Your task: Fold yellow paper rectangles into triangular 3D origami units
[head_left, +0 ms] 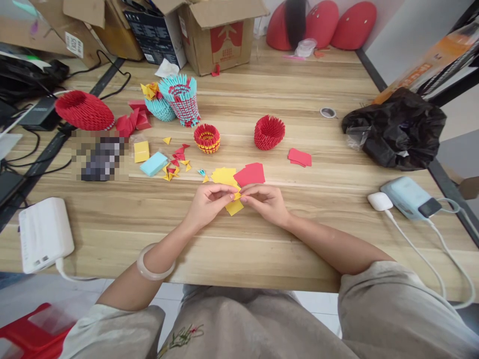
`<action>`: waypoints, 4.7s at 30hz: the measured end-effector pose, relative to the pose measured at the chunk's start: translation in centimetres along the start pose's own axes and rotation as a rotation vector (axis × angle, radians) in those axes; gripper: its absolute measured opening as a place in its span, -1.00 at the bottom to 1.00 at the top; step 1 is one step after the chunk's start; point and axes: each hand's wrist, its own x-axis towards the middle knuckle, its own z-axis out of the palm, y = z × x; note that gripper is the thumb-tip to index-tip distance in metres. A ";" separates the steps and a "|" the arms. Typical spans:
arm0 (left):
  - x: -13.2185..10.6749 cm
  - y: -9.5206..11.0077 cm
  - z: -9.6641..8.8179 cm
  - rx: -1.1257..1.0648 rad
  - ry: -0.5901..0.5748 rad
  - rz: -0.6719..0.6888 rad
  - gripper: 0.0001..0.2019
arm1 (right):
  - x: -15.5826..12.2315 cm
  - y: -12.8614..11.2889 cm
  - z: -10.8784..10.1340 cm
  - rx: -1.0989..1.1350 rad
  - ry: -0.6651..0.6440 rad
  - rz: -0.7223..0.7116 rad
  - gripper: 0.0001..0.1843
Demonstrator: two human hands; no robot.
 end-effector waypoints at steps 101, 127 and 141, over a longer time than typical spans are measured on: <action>-0.7 0.0 0.3 0.303 0.009 0.198 -0.94 | 0.0 -0.4 0.8 0.265 0.093 0.351 -0.77; -0.7 0.1 0.2 0.472 0.033 0.383 -0.89 | 0.9 0.1 0.0 0.493 0.008 0.554 -0.82; -0.7 0.3 0.2 0.516 0.007 0.419 -0.89 | 0.8 0.3 0.1 0.378 -0.002 0.480 -0.84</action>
